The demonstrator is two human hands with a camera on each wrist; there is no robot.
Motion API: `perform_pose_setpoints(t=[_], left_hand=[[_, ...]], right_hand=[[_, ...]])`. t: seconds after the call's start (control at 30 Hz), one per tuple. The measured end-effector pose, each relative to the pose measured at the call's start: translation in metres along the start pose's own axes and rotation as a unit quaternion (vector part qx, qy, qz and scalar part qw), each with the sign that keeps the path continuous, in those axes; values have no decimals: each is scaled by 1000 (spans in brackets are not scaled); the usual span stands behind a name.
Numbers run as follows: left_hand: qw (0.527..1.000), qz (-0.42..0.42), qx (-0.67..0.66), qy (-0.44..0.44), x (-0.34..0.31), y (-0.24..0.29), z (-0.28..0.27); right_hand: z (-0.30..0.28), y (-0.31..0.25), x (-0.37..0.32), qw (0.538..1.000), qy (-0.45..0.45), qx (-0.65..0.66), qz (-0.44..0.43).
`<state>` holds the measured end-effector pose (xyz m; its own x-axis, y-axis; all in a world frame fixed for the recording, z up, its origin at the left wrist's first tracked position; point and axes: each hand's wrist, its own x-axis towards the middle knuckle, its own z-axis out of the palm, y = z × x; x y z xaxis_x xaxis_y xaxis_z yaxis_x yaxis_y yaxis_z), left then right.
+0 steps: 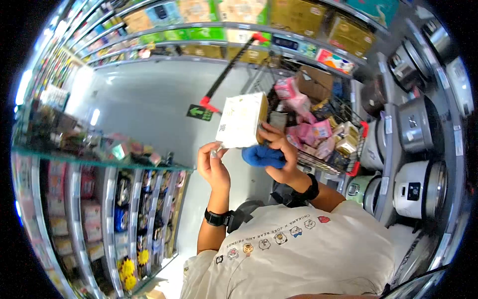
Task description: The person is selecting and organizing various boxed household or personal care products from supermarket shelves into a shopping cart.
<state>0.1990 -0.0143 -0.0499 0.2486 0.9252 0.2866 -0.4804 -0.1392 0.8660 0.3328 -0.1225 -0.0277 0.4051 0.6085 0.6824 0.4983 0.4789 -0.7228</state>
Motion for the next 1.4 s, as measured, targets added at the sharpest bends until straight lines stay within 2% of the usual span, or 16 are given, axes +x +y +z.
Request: perform_pose_setpoints(t=[0.1,0.2,0.27,0.47,0.53,0.63,0.7,0.8,0.87,0.93,1.0,1.07,1.13,1.27,1.3,1.4], left_hand=[[996,6,-90,-5,6,20,-52],[992,-33,-92,75,4,46,-79],[989,-16,-129,75,3,57,-96],[980,-30,-142,138,0,100,-114],[987,-1,-134,88,-1,108,-121],[965,-103,-243,-4,-9,119,-129],[965,-116,-237,4,-20,111,-131],[972,-97,-198,84,-24,105,-125],[975,-62,-128,169,-26,100,-124],[962,-5,-38,269,-24,109,-111],[957,28,-6,290,-22,107,-105],[948,34,134,288,-22,111,-92],[920,31,289,264,-23,122,-81],[886,89,360,277,-30,131,-77],[871,127,380,283,-29,131,-84],[884,101,350,293,-33,143,-87]], right_hand=[[38,-13,0,995,-54,68,-54],[66,-25,6,981,-120,106,-113],[84,-24,8,966,-161,136,-151],[115,-32,46,882,-326,260,-217],[125,-32,54,859,-343,288,-247],[132,-35,70,827,-392,324,-239],[135,-29,79,805,-424,348,-227],[136,-13,78,826,-408,347,-175],[141,-1,77,855,-343,356,-156],[133,-10,81,916,-291,274,-34],[133,-12,90,934,-278,207,-82],[138,-9,90,947,-245,188,-88],[142,-21,93,957,-202,121,-169],[160,-41,79,932,-207,103,-278],[163,-45,74,928,-230,102,-274],[165,-53,64,920,-280,98,-256]])
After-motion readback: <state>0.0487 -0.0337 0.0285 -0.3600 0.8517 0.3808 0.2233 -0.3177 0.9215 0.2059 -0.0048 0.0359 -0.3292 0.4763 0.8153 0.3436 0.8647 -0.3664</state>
